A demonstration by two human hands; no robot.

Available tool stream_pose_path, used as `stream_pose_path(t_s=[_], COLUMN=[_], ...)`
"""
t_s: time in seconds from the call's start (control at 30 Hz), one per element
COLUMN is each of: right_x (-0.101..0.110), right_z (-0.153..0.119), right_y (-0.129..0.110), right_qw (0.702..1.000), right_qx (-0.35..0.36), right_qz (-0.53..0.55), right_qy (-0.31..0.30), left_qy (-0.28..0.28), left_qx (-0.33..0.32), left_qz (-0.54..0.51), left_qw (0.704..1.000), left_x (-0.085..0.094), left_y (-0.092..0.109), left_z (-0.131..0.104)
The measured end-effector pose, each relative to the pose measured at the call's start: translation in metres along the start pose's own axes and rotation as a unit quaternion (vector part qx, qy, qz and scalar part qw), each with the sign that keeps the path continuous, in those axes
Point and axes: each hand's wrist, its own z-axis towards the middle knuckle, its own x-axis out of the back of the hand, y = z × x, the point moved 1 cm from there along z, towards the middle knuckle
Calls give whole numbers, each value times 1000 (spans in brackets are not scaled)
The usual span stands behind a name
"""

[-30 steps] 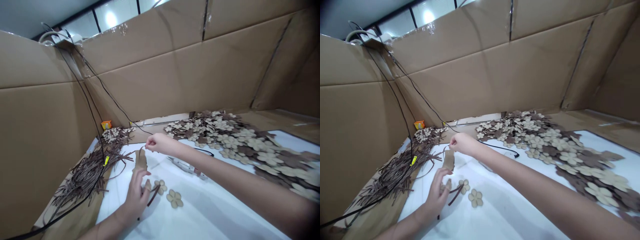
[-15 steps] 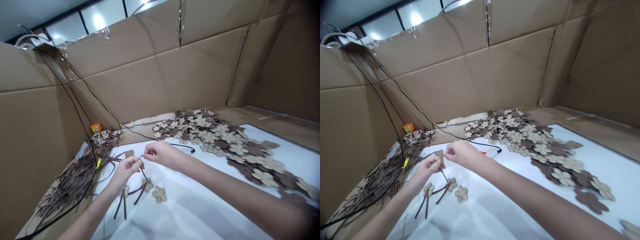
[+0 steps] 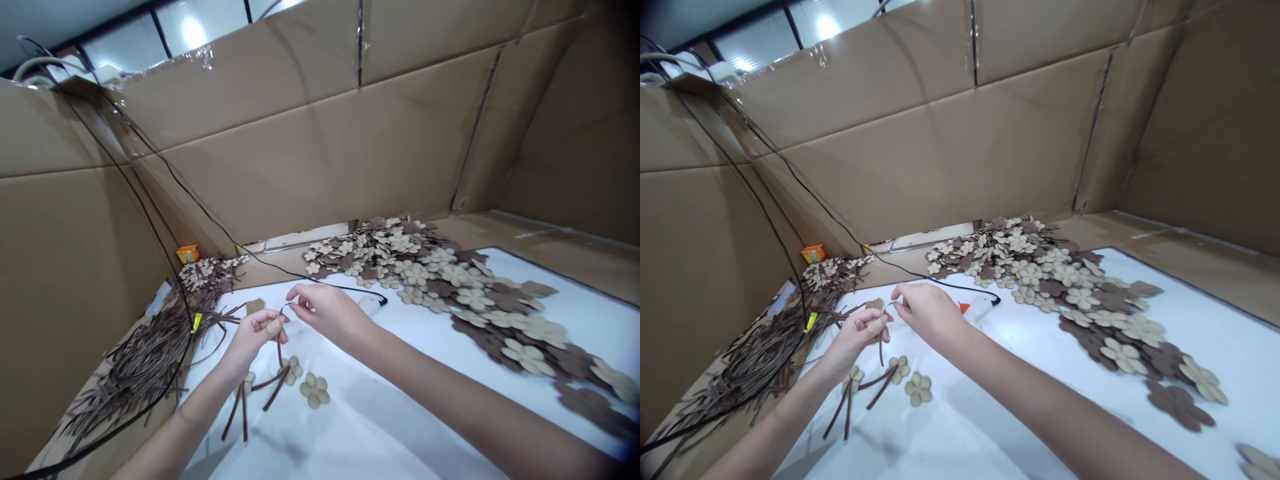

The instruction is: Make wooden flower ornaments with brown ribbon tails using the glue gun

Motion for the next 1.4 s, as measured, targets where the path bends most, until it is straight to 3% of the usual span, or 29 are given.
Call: stream_pose_path(t_s=[0.07, 0.13, 0.23, 0.4, 0.63, 0.83, 0.93, 1.07, 1.2, 1.4], right_x=[-5, -12, -24, -41, -40, -38, -36, -35, -37, -39], right_z=[1, 1, 4, 12, 20, 21, 21, 19, 14, 11], right_y=[0, 0, 5, 15, 23, 30, 33, 31, 26, 21], right_qw=[999, 997, 984, 934, 889, 877, 887, 928, 945, 960], right_qx=[-11, -33, -50, -16, -57, -66, -66, -65, -69, -18], right_qz=[0, 49, 171, 353, 430, 438, 414, 332, 297, 266], right_qy=[40, 42, 15, -56, -145, -186, -193, -155, -116, -87], left_qy=[2, 4, 11, 15, -2, -36, -69, -81, -53, -9], left_qx=[1, 1, 2, -9, -18, -7, -3, 31, 54, 50], left_qz=[2, 2, 2, 2, 31, 106, 125, 69, 20, -9], left_qw=[1000, 1000, 1000, 1000, 999, 994, 990, 994, 997, 999], left_x=[0, 0, 0, 2, 7, 9, 7, 4, 0, -5], left_y=[-1, -2, -2, -2, -3, 5, 13, 10, -1, -8], left_z=[1, 1, 2, 3, 5, -1, -5, -5, -3, -4])
